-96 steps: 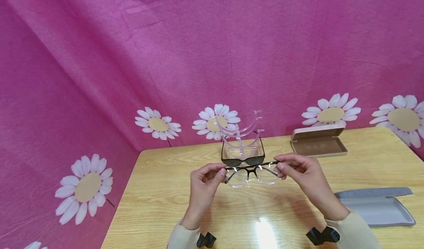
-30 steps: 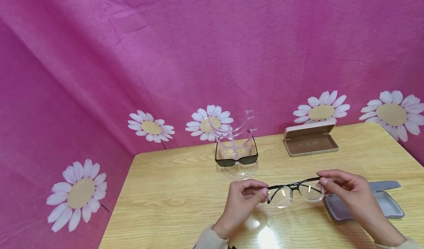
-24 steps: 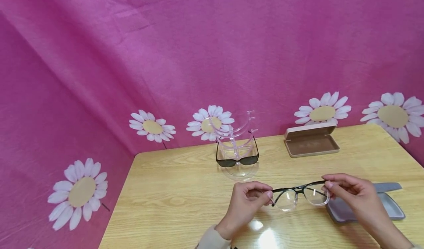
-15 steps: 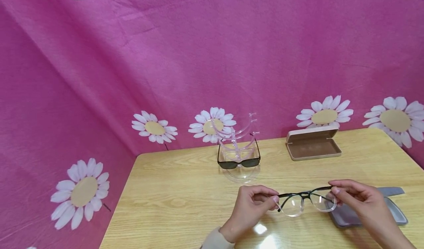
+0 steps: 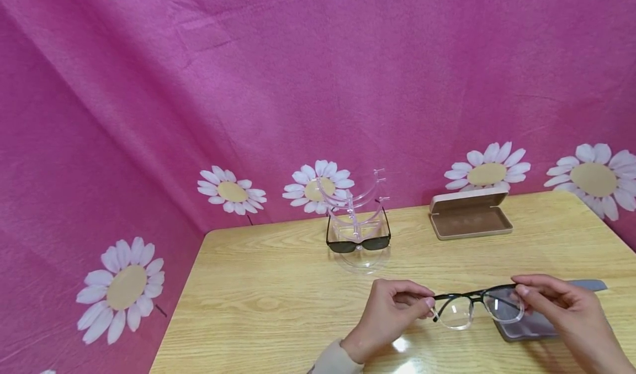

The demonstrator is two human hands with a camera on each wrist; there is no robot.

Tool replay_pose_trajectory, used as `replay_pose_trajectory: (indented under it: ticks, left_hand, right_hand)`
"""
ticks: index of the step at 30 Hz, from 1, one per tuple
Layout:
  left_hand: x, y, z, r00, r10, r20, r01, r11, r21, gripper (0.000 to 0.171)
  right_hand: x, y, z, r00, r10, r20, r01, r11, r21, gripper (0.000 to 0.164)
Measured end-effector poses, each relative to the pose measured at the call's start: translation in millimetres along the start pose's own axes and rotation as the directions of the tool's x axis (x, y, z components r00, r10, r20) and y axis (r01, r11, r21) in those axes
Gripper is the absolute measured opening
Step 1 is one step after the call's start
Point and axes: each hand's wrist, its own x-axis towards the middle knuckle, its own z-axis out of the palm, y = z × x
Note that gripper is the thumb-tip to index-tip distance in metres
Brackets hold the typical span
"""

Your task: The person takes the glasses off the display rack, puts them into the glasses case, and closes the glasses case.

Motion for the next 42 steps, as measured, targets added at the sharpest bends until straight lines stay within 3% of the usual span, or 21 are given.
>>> replay_pose_trajectory:
  ticks: [14,19,26,35,42]
  left_hand:
    - [9.7,-4.7,19.1,0.999,-0.016,0.051,0.015,1.0,0.01,0.018]
    - [12.2,-8.6,26.6,0.998,-0.006,0.069,0.005,1.0,0.015,0.017]
    - [17.1,-14.4,37.6,0.995,-0.025,0.1,0.023,0.999,0.022,0.017]
    - [25.1,-16.7,50.4,0.991,-0.077,0.106,0.069,0.995,0.071,0.017]
    - [29.5,-18.7,58.0,0.992,-0.093,0.088,0.085,0.993,0.086,0.018]
  right_hand:
    - [-4,15,-18,0.998,-0.05,-0.048,0.058,0.982,0.18,0.031]
    - [-4,22,-24,0.996,-0.062,-0.064,0.078,0.954,0.29,0.036]
    - [-5,37,-35,0.989,-0.132,-0.071,0.149,0.928,0.341,0.04]
    - [-3,58,-45,0.972,-0.219,-0.085,0.232,0.839,0.492,0.05]
    - [0,67,-55,0.973,-0.217,-0.073,0.225,0.845,0.484,0.051]
